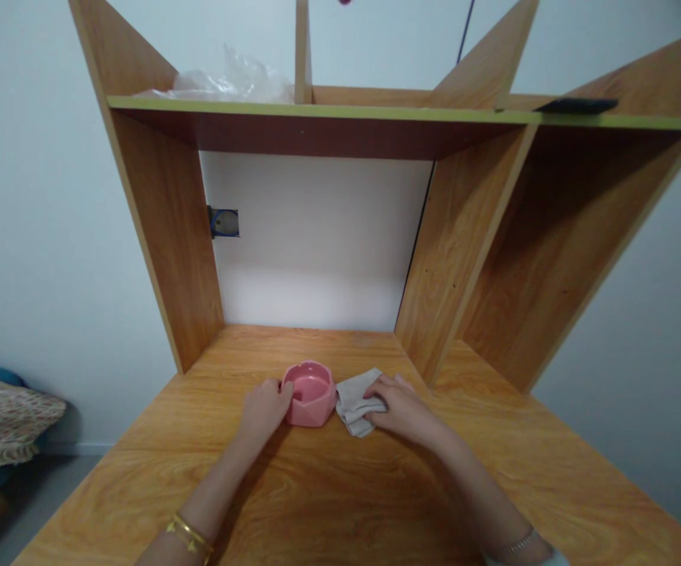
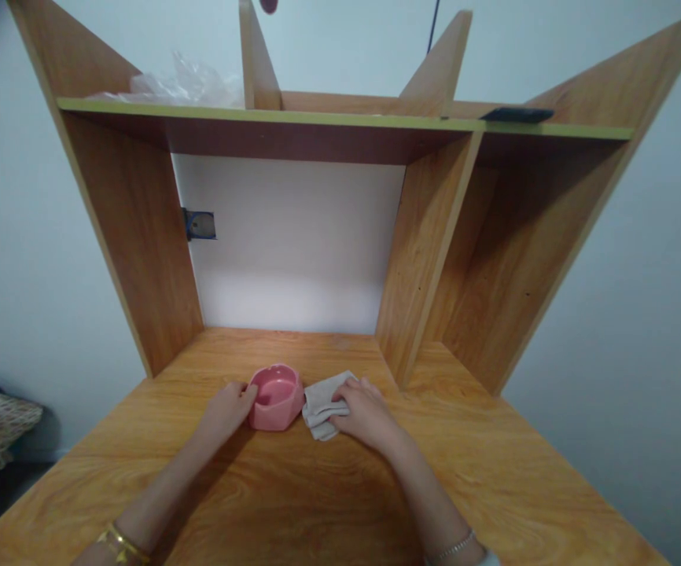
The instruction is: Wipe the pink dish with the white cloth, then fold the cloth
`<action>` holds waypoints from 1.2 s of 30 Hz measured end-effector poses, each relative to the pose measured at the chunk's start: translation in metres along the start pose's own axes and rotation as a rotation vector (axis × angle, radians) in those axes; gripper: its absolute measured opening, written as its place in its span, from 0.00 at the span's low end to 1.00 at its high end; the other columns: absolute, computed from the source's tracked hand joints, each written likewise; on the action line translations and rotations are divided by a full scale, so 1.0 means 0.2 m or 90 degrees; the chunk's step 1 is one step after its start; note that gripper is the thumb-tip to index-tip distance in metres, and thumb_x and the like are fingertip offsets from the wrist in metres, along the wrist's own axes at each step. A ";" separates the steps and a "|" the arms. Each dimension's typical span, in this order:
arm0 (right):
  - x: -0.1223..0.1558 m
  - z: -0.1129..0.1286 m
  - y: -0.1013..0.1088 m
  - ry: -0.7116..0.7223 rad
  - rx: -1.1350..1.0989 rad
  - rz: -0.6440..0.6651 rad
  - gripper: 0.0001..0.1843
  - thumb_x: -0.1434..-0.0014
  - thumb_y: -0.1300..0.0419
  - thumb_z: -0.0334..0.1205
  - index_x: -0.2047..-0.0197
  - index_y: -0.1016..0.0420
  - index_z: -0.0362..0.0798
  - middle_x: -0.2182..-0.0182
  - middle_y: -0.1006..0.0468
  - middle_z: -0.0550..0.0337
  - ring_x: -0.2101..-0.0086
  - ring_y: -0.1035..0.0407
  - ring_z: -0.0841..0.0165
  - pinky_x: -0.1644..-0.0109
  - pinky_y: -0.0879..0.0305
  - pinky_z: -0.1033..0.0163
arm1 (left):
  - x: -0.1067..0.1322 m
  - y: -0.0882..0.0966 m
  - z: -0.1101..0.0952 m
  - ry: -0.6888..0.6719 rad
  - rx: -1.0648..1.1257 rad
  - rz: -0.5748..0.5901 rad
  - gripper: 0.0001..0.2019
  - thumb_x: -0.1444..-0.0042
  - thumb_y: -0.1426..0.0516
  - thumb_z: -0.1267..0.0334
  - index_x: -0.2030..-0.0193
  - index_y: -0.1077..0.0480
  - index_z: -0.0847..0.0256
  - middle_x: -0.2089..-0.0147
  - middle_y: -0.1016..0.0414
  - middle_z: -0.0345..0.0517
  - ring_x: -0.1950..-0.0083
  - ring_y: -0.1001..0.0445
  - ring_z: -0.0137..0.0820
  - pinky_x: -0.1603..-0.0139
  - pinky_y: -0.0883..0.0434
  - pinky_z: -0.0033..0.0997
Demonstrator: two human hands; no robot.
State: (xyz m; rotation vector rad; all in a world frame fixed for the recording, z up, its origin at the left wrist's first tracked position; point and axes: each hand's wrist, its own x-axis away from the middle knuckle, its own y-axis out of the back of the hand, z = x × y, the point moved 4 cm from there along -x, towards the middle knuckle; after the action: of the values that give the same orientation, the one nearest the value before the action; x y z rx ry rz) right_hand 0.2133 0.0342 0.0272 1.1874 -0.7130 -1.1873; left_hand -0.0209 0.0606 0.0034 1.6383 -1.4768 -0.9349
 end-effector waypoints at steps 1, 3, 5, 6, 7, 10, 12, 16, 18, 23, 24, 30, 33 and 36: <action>-0.01 0.00 -0.01 0.015 -0.034 -0.007 0.09 0.53 0.43 0.40 0.68 0.26 0.48 0.66 0.28 0.57 0.62 0.39 0.64 0.58 0.47 0.62 | 0.00 0.00 0.00 -0.002 0.000 0.001 0.20 0.44 0.57 0.57 0.67 0.28 0.67 0.64 0.24 0.58 0.62 0.26 0.37 0.66 0.37 0.28; -0.02 -0.02 -0.02 0.020 -0.104 -0.038 0.10 0.50 0.46 0.42 0.73 0.27 0.47 0.71 0.27 0.58 0.65 0.36 0.65 0.61 0.46 0.63 | 0.00 0.00 0.00 -0.002 0.000 0.002 0.20 0.44 0.57 0.58 0.67 0.28 0.67 0.64 0.24 0.58 0.63 0.26 0.37 0.66 0.37 0.28; -0.04 -0.05 -0.02 -0.008 -0.162 -0.086 0.14 0.47 0.49 0.44 0.76 0.28 0.46 0.76 0.27 0.59 0.70 0.35 0.66 0.66 0.45 0.65 | 0.00 0.00 0.01 0.000 -0.001 0.004 0.20 0.45 0.57 0.57 0.66 0.28 0.66 0.64 0.24 0.57 0.62 0.26 0.38 0.66 0.37 0.29; -0.04 -0.07 -0.02 -0.032 -0.179 -0.115 0.16 0.46 0.51 0.44 0.75 0.28 0.46 0.77 0.28 0.59 0.71 0.35 0.66 0.68 0.45 0.65 | 0.00 0.00 0.00 0.001 -0.003 0.004 0.19 0.45 0.57 0.57 0.66 0.28 0.66 0.64 0.24 0.57 0.62 0.26 0.39 0.66 0.37 0.29; -0.04 -0.09 -0.02 -0.058 -0.186 -0.144 0.17 0.45 0.53 0.45 0.74 0.28 0.45 0.77 0.27 0.58 0.73 0.34 0.66 0.70 0.45 0.66 | 0.00 0.01 0.00 0.001 -0.005 0.005 0.19 0.45 0.56 0.57 0.66 0.28 0.65 0.64 0.24 0.56 0.61 0.26 0.39 0.65 0.37 0.30; -0.05 -0.12 -0.01 -0.102 -0.190 -0.211 0.20 0.43 0.57 0.47 0.68 0.30 0.44 0.76 0.28 0.57 0.74 0.34 0.65 0.71 0.45 0.65 | 0.01 0.01 0.00 -0.001 -0.014 0.008 0.19 0.45 0.56 0.56 0.64 0.29 0.64 0.62 0.24 0.56 0.59 0.27 0.40 0.63 0.38 0.31; -0.04 -0.10 -0.02 -0.092 -0.226 -0.242 0.19 0.43 0.57 0.47 0.67 0.31 0.44 0.76 0.28 0.58 0.73 0.34 0.65 0.71 0.43 0.65 | 0.02 0.01 -0.01 -0.009 -0.021 0.011 0.19 0.45 0.57 0.56 0.62 0.30 0.65 0.60 0.25 0.58 0.57 0.28 0.42 0.61 0.38 0.33; -0.04 -0.01 -0.03 -0.010 -0.310 -0.257 0.16 0.43 0.55 0.45 0.62 0.32 0.45 0.70 0.28 0.56 0.68 0.34 0.65 0.64 0.40 0.64 | 0.04 0.02 -0.01 -0.034 -0.015 0.043 0.20 0.44 0.58 0.51 0.59 0.33 0.63 0.59 0.26 0.57 0.58 0.27 0.43 0.63 0.37 0.34; -0.04 0.04 -0.04 0.025 -0.319 -0.255 0.15 0.43 0.54 0.43 0.61 0.31 0.46 0.67 0.29 0.55 0.65 0.35 0.65 0.61 0.40 0.63 | 0.05 0.02 -0.01 -0.036 0.010 0.069 0.22 0.45 0.58 0.49 0.58 0.34 0.63 0.60 0.25 0.56 0.60 0.27 0.42 0.65 0.37 0.32; -0.04 0.13 -0.08 0.082 -0.316 -0.205 0.12 0.43 0.52 0.40 0.62 0.30 0.47 0.65 0.32 0.55 0.61 0.37 0.66 0.56 0.40 0.62 | 0.07 0.02 -0.02 -0.040 0.070 0.099 0.22 0.44 0.59 0.50 0.58 0.34 0.65 0.72 0.24 0.52 0.64 0.25 0.39 0.66 0.37 0.30; -0.03 0.14 -0.09 0.095 -0.317 -0.192 0.12 0.43 0.51 0.40 0.61 0.30 0.47 0.64 0.32 0.55 0.60 0.37 0.66 0.55 0.41 0.62 | 0.07 0.02 -0.02 -0.044 0.075 0.100 0.22 0.43 0.59 0.50 0.58 0.34 0.65 0.74 0.24 0.50 0.65 0.25 0.39 0.66 0.36 0.30; -0.03 0.17 -0.12 0.087 -0.351 -0.157 0.15 0.44 0.49 0.47 0.57 0.32 0.49 0.63 0.32 0.56 0.67 0.36 0.69 0.64 0.38 0.64 | 0.07 0.00 -0.01 -0.059 0.106 0.090 0.21 0.44 0.58 0.51 0.59 0.33 0.65 0.76 0.25 0.48 0.66 0.25 0.38 0.66 0.36 0.30; -0.04 0.16 -0.14 0.056 -0.408 -0.174 0.15 0.45 0.50 0.48 0.63 0.32 0.47 0.67 0.31 0.57 0.73 0.37 0.71 0.69 0.39 0.65 | 0.06 -0.01 -0.02 -0.043 0.112 0.073 0.19 0.45 0.57 0.56 0.57 0.33 0.65 0.70 0.24 0.49 0.64 0.26 0.37 0.65 0.36 0.29; -0.05 0.14 -0.16 0.014 -0.494 -0.199 0.14 0.46 0.51 0.49 0.69 0.35 0.47 0.76 0.33 0.62 0.77 0.38 0.71 0.74 0.41 0.66 | 0.06 0.00 -0.02 -0.035 0.101 0.041 0.18 0.46 0.55 0.58 0.53 0.35 0.64 0.62 0.25 0.51 0.59 0.27 0.37 0.63 0.36 0.28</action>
State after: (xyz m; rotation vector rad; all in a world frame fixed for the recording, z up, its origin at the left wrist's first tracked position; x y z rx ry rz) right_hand 0.1751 0.0377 0.0056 0.6570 -0.0084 -1.5142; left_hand -0.0153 0.0486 0.0043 1.6782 -1.6685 -0.8526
